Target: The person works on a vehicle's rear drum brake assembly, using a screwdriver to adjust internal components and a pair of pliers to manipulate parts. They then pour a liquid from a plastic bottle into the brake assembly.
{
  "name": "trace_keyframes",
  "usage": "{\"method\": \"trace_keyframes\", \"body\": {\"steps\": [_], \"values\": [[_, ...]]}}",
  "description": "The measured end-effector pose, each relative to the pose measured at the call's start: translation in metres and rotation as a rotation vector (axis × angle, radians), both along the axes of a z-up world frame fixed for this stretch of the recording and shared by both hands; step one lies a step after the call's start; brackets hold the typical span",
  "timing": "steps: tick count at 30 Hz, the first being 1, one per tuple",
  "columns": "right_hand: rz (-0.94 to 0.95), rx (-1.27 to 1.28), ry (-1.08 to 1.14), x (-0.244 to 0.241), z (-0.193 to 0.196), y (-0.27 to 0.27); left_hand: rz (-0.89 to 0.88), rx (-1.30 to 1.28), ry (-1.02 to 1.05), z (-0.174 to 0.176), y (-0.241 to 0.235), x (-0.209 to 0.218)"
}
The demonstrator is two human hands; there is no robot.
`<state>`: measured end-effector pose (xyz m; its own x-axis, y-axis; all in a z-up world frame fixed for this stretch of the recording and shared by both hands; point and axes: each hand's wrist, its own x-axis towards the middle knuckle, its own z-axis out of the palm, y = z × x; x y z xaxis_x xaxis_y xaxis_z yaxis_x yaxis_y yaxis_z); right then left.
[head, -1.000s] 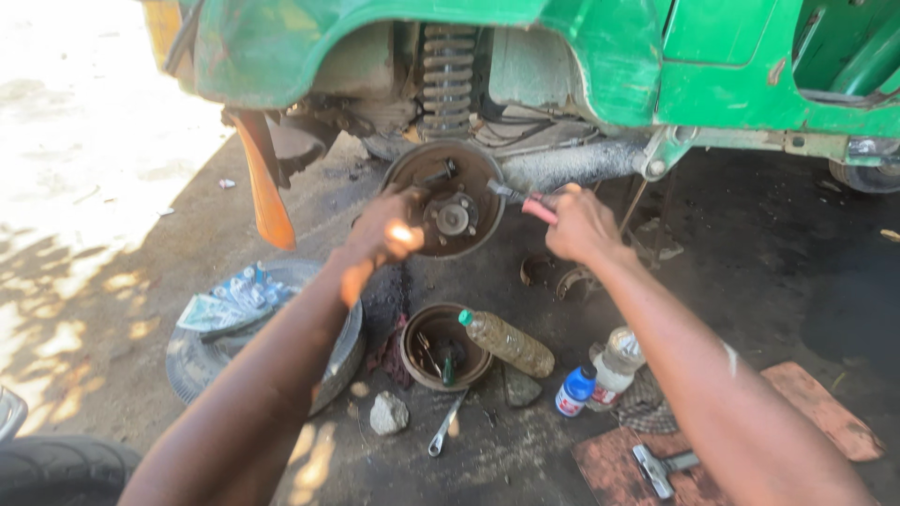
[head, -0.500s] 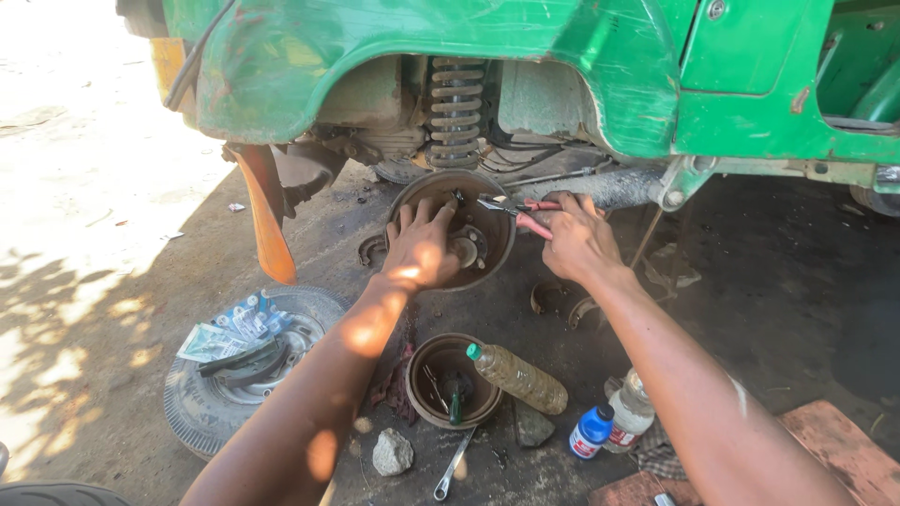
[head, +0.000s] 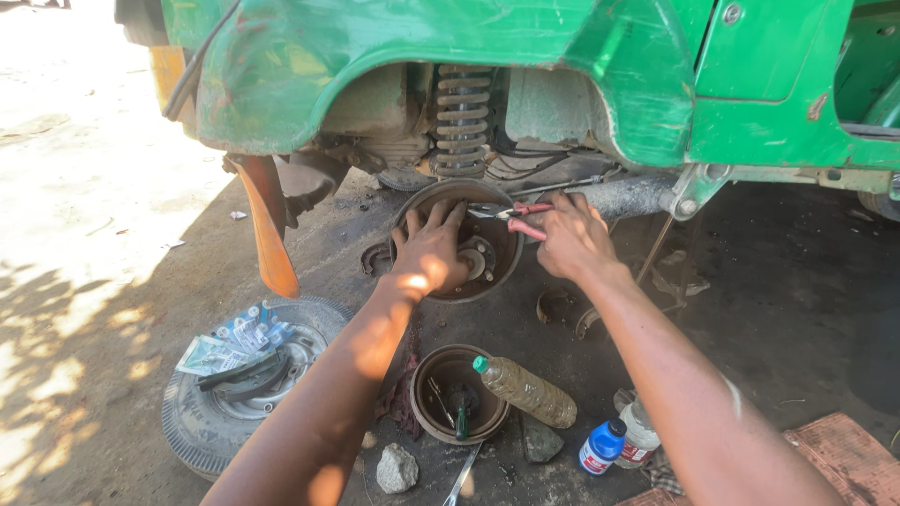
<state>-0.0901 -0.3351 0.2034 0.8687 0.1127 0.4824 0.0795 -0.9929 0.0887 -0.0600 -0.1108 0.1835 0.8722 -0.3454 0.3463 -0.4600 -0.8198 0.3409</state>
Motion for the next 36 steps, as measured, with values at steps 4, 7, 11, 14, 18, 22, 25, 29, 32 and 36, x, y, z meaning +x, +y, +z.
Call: {"method": "trace_keyframes", "body": {"steps": [4,7,11,14,18,22,25,29,32,36], "values": [[-0.016,0.023,0.093,0.003,0.003,0.0,-0.001,-0.01,-0.009,0.0,0.001,0.002],[-0.041,-0.017,0.071,0.009,0.004,0.002,0.006,0.003,0.003,0.001,0.001,0.002],[-0.092,-0.028,0.132,0.023,0.005,-0.004,-0.008,-0.01,0.012,0.003,0.002,0.002],[-0.051,-0.092,0.081,0.029,0.005,-0.012,-0.017,-0.009,0.015,0.003,0.006,0.002],[0.001,-0.031,0.094,0.031,0.008,-0.021,-0.041,-0.012,0.023,0.005,0.008,0.002],[-0.007,-0.018,0.058,0.028,0.009,-0.017,-0.042,-0.018,0.038,0.004,0.006,0.004],[-0.059,-0.046,0.088,0.024,0.01,-0.011,-0.039,-0.003,0.056,0.004,0.004,0.005],[-0.093,-0.151,0.002,0.022,0.017,0.0,-0.045,-0.018,0.038,0.004,0.003,0.004],[-0.113,-0.158,-0.054,0.02,0.021,0.009,-0.01,-0.033,0.047,0.003,0.001,0.002],[-0.256,-0.044,0.245,0.015,0.021,0.021,-0.03,-0.088,0.027,0.003,0.004,-0.001]]}}
